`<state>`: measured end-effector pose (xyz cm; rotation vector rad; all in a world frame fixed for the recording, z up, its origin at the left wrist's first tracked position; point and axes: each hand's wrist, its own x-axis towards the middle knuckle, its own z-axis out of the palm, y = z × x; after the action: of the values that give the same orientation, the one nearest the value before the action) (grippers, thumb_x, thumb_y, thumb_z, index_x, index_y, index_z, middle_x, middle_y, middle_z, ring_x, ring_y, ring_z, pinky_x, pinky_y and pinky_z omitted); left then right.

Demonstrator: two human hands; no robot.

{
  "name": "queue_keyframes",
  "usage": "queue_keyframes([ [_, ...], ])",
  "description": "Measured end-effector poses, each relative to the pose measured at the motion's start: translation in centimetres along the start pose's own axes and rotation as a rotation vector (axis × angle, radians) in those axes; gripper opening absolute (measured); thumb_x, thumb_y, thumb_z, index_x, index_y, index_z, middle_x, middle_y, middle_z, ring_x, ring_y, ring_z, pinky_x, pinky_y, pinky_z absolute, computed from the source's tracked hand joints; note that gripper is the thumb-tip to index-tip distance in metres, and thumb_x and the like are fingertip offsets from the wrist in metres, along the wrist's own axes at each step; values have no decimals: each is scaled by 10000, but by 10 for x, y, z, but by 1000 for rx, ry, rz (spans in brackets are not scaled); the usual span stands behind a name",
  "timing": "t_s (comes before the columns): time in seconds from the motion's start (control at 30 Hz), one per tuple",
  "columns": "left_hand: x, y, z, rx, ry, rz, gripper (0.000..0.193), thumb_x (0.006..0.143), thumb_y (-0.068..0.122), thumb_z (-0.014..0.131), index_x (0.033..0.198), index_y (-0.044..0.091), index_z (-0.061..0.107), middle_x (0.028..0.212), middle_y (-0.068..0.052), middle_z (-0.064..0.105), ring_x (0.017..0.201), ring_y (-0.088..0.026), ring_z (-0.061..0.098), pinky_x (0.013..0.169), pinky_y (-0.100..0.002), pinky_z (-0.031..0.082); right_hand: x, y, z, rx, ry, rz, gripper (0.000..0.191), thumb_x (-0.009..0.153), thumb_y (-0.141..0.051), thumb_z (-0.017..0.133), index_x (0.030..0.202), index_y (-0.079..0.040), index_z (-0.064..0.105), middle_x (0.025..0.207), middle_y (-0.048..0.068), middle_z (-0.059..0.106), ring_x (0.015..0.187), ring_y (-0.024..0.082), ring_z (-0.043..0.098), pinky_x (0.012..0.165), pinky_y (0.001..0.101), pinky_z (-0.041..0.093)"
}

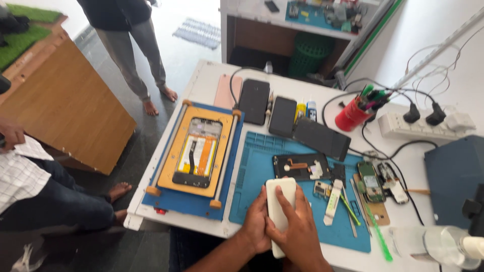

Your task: The person disassembles a white smartphone, removes the back cover, and uses a green plastic tool to pry and separate internal components. They handle the battery and logic board, then place the phone parts on the workbench.

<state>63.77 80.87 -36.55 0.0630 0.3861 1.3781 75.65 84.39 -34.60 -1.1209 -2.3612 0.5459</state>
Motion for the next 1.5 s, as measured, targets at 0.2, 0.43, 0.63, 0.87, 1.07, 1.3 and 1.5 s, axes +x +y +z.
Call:
queue_keyframes([
  [0.2,3,3,0,1,-68,-17,630,1042,593,274,1530,246,471,1439,-61,573,1319,-243,564,1122,-440,480,0,3,-2,79,14,10,867,665,-268,829,1468,-218,507,1502,347,375,1320,512,465,988,553,477],
  [0.43,7,0,-4,-115,23,-29,731,983,650,326,1440,112,515,1345,-151,634,1231,-317,626,1058,-466,513,4,4,-16,122,-46,-35,814,739,-304,840,1477,-193,515,1547,273,389,1371,469,448,1036,532,458],
  [0.63,1,5,5,-131,-191,16,708,1085,643,412,1439,41,527,1276,-165,636,1165,-278,641,998,-429,566,17,2,-42,374,-40,46,591,918,-311,677,1461,-132,526,1582,159,448,1454,366,457,1049,432,493],
  [0.87,9,-5,20,-14,29,-91,626,1005,628,437,1381,147,577,1257,-100,659,1096,-240,675,904,-399,595,51,22,-30,223,-32,-75,428,923,-282,723,1302,-87,689,1310,150,685,1200,299,650,991,383,506],
  [1.07,17,-2,28,18,-61,-44,625,1056,608,353,1433,137,517,1305,-96,639,1180,-238,647,967,-392,575,54,12,-13,355,127,178,313,837,-310,821,1044,-82,766,1031,85,752,920,192,723,812,313,562],
  [1.3,18,-4,20,59,-23,-21,618,1068,594,289,1423,133,495,1296,-110,633,1159,-243,662,956,-411,581,53,-7,-17,446,161,194,254,847,-266,783,1031,-94,747,1032,69,750,913,187,722,792,316,563],
  [1.5,19,-8,4,-52,-97,-31,632,1079,631,288,1387,128,513,1262,-91,640,1122,-221,686,914,-401,611,53,-6,-4,264,172,-99,217,860,-219,770,1037,-94,764,1059,98,774,1073,276,695,983,402,521],
])
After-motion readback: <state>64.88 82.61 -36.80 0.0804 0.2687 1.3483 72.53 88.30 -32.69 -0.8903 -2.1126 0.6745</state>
